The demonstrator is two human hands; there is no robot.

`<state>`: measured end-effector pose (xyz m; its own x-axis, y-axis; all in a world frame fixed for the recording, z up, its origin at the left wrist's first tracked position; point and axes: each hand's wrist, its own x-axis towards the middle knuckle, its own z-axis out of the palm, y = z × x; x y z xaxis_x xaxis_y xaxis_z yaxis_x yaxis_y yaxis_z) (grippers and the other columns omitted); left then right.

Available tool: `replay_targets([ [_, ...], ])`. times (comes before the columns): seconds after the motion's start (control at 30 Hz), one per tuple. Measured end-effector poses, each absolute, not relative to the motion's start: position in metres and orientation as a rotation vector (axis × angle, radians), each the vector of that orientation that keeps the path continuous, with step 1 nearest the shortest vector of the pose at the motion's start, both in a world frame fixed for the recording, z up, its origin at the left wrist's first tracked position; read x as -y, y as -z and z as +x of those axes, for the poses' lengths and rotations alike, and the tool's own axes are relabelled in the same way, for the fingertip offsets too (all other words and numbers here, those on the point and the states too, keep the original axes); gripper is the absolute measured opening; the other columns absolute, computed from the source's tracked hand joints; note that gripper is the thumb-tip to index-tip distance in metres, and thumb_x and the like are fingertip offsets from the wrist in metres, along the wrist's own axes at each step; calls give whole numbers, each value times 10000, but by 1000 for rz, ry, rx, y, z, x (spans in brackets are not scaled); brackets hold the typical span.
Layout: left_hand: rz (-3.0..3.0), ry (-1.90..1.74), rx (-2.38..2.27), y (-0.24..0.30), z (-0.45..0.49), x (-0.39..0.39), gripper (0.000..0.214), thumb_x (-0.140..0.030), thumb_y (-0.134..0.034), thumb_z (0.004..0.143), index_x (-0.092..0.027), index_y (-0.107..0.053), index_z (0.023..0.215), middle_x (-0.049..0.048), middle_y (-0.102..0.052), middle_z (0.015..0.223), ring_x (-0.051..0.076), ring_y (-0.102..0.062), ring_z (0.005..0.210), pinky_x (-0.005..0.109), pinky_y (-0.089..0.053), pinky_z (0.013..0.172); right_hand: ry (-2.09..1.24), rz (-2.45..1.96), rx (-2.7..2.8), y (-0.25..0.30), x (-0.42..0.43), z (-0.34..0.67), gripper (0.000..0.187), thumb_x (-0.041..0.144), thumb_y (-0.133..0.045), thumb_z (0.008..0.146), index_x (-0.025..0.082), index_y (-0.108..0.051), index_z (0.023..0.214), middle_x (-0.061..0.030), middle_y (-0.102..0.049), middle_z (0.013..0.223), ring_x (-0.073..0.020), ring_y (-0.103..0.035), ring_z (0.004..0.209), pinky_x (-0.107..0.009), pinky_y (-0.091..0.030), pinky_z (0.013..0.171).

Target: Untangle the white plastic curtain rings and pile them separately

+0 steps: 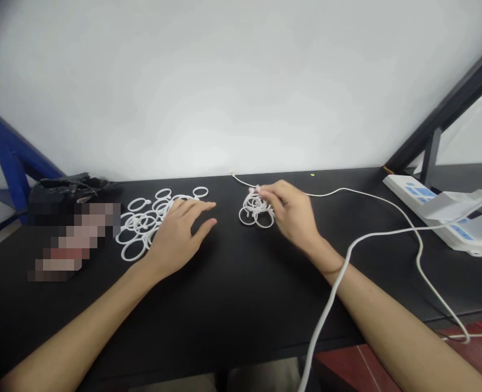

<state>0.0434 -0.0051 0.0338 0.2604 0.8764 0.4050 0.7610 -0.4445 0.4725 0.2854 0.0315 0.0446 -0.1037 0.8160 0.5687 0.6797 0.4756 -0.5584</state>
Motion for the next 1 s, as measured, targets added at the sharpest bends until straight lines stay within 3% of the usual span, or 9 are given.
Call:
replay_targets([
  [0.13, 2576, -761, -1907, -27, 40, -7, 304, -294, -453, 958, -142, -624, 1159, 120, -636, 1123, 314, -499, 1057, 445, -410, 896, -93, -1499, 1750, -46, -53, 315, 240, 350, -533, 911, 204, -714, 971, -65, -726, 863, -188, -626, 724, -306, -461, 710],
  [0.33, 2725, -456, -2207, -23, 40, -23, 295, -231, -446, 931, -61, -637, 1079, 206, -603, 1120, 368, -511, 1038, 453, -391, 836, -245, -1654, 1802, -35, -69, 328, 214, 365, -601, 860, 185, -709, 816, -20, -710, 721, -134, -561, 589, -265, -407, 615],
  [0.7, 2863, -292, -2284, -18, 39, -31, 339, -97, -341, 918, -139, -677, 919, 170, -652, 942, 330, -514, 934, 447, -362, 771, -271, -1683, 1950, -25, -77, 329, 248, 369, -577, 858, 195, -753, 854, -40, -757, 896, -182, -660, 789, -287, -452, 731],
  [0.87, 2850, -385, -2197, -23, 36, -27, 300, -139, -351, 949, -151, -650, 925, 156, -672, 912, 335, -498, 955, 456, -356, 789, -228, -1739, 1971, -27, -75, 328, 298, 370, -518, 898, 187, -751, 862, -52, -747, 892, -189, -652, 786, -289, -438, 732],
  [1.0, 2625, -790, -1895, -34, 38, -13, 216, -224, -410, 974, -201, -617, 918, 80, -696, 920, 280, -510, 945, 432, -378, 826, -145, -1747, 1921, -30, -74, 328, 294, 343, -498, 915, 168, -733, 884, -73, -723, 868, -195, -625, 770, -299, -434, 731],
])
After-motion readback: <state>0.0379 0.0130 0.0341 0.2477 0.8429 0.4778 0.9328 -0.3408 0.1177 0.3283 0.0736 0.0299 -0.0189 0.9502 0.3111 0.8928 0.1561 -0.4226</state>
